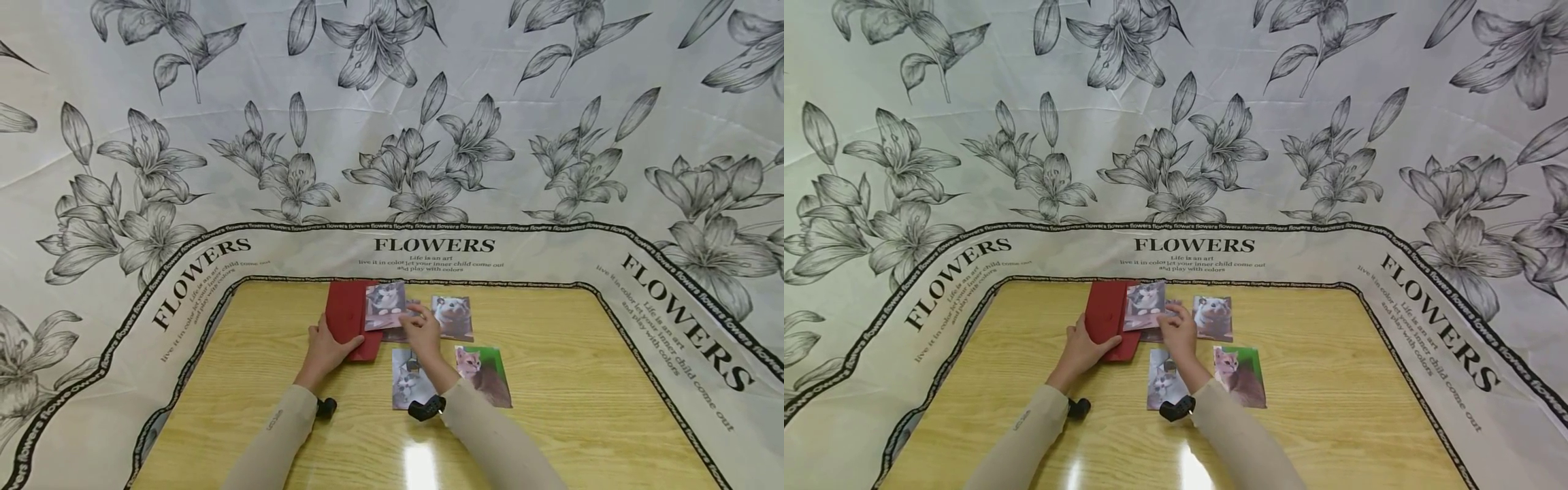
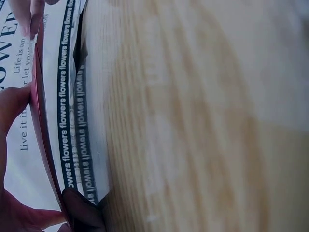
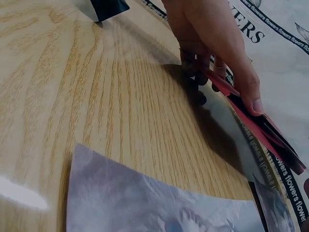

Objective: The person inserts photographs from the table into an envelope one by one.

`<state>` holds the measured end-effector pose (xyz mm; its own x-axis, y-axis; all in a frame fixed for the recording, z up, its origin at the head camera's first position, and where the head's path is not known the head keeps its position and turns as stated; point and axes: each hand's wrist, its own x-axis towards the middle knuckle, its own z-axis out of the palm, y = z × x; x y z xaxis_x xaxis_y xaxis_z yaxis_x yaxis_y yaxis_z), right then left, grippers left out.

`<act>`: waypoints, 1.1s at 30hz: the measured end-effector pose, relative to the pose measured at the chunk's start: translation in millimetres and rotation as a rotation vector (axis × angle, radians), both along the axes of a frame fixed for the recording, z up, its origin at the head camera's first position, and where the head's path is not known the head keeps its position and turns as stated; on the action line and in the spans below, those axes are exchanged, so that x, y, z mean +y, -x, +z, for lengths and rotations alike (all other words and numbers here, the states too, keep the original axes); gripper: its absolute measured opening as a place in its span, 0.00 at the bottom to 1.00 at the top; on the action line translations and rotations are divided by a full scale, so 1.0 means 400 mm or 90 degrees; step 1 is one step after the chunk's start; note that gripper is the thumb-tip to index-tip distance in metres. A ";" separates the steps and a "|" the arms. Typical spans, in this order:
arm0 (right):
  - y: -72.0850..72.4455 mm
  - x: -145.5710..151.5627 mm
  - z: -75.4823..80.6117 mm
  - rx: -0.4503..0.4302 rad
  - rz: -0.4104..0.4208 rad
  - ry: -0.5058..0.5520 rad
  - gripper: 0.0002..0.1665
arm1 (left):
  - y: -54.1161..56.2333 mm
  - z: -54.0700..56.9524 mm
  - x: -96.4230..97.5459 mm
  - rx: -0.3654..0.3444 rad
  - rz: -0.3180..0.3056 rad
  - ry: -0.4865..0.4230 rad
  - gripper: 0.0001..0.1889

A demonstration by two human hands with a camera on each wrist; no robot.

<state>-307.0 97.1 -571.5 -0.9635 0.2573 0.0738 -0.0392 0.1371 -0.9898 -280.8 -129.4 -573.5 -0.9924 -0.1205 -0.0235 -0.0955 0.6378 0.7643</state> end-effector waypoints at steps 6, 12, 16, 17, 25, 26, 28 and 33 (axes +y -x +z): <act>0.007 -0.022 -0.007 0.002 0.005 -0.022 0.20 | -0.001 -0.001 0.000 0.002 -0.002 0.000 0.63; 0.007 -0.038 -0.005 0.009 0.018 -0.036 0.20 | -0.001 -0.002 -0.001 0.000 -0.003 0.002 0.63; 0.008 -0.049 -0.007 -0.003 0.016 -0.054 0.20 | 0.000 -0.004 -0.002 0.001 -0.006 -0.005 0.63; 0.010 -0.051 -0.008 -0.004 0.018 -0.052 0.20 | 0.001 -0.004 -0.002 0.001 -0.008 -0.008 0.63; 0.008 -0.071 0.004 -0.026 0.066 -0.014 0.20 | 0.005 -0.009 -0.005 0.012 -0.016 -0.012 0.63; 0.008 -0.072 0.006 -0.034 0.071 -0.010 0.20 | 0.006 -0.011 -0.004 0.011 -0.015 -0.011 0.63; 0.007 -0.076 0.011 -0.044 0.082 0.000 0.20 | 0.007 -0.013 -0.004 0.011 -0.012 -0.010 0.63; 0.006 -0.083 0.019 -0.068 0.094 -0.015 0.20 | 0.008 -0.014 -0.003 0.008 -0.009 -0.010 0.63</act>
<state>-309.5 63.9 -564.1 -0.9934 0.1116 -0.0263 0.0441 0.1602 -0.9861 -284.0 -130.7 -579.0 -0.9942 -0.1068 -0.0132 -0.0776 0.6264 0.7756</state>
